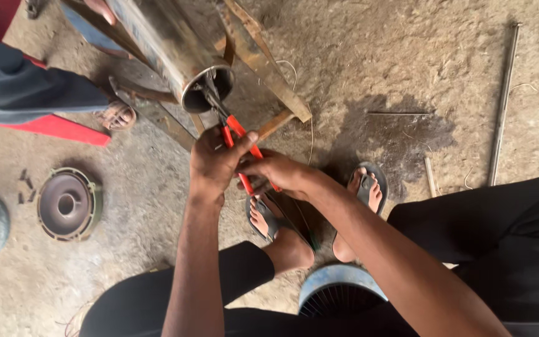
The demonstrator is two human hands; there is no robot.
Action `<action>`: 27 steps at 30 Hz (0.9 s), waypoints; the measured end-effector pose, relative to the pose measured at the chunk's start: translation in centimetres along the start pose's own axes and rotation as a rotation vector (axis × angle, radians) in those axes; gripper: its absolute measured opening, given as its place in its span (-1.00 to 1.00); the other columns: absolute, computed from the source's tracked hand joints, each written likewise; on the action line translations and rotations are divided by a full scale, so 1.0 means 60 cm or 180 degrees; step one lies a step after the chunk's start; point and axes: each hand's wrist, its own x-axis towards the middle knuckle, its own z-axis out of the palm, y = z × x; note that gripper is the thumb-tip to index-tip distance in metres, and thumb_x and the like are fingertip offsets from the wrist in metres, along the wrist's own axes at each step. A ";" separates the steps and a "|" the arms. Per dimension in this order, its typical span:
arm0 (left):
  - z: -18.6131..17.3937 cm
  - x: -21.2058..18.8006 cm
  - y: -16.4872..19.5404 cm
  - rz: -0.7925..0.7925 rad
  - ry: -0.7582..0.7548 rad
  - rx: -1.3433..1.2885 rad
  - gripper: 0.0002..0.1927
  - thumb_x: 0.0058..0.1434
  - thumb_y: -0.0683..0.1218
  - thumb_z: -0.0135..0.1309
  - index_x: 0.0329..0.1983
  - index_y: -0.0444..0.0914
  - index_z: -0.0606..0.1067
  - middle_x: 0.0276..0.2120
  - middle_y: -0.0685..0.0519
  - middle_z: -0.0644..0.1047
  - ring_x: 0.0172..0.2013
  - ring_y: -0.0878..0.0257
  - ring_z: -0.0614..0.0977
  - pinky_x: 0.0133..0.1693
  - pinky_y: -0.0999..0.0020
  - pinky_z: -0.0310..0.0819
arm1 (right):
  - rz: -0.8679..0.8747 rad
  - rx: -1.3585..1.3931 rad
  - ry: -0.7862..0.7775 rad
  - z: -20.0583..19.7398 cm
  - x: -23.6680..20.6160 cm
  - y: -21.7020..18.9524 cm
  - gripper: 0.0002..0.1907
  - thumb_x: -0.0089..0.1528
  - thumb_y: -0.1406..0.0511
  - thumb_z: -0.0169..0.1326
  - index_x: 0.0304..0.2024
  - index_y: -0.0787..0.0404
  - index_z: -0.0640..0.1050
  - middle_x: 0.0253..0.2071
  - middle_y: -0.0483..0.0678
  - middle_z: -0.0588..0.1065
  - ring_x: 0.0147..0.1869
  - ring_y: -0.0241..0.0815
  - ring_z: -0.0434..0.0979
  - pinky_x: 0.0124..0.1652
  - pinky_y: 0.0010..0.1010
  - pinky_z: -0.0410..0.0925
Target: The person uses pliers and a screwdriver to pull and cut wires from inside a metal cylinder. They repeatedly reach into the cylinder, grip the wires, and extract them, occasionally cutting the wires to free them from the cylinder.
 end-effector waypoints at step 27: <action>0.009 0.019 -0.043 0.0425 0.0097 -0.0263 -0.72 0.18 -0.23 0.34 -0.11 -0.39 0.52 -0.30 0.06 0.59 -0.30 0.35 0.58 -0.24 0.45 0.53 | -0.0926 0.0433 0.0517 0.009 0.073 0.063 -0.77 0.22 0.26 0.15 -0.23 0.31 0.49 -0.54 -0.08 0.36 -0.54 -0.23 0.33 -0.52 -0.31 0.22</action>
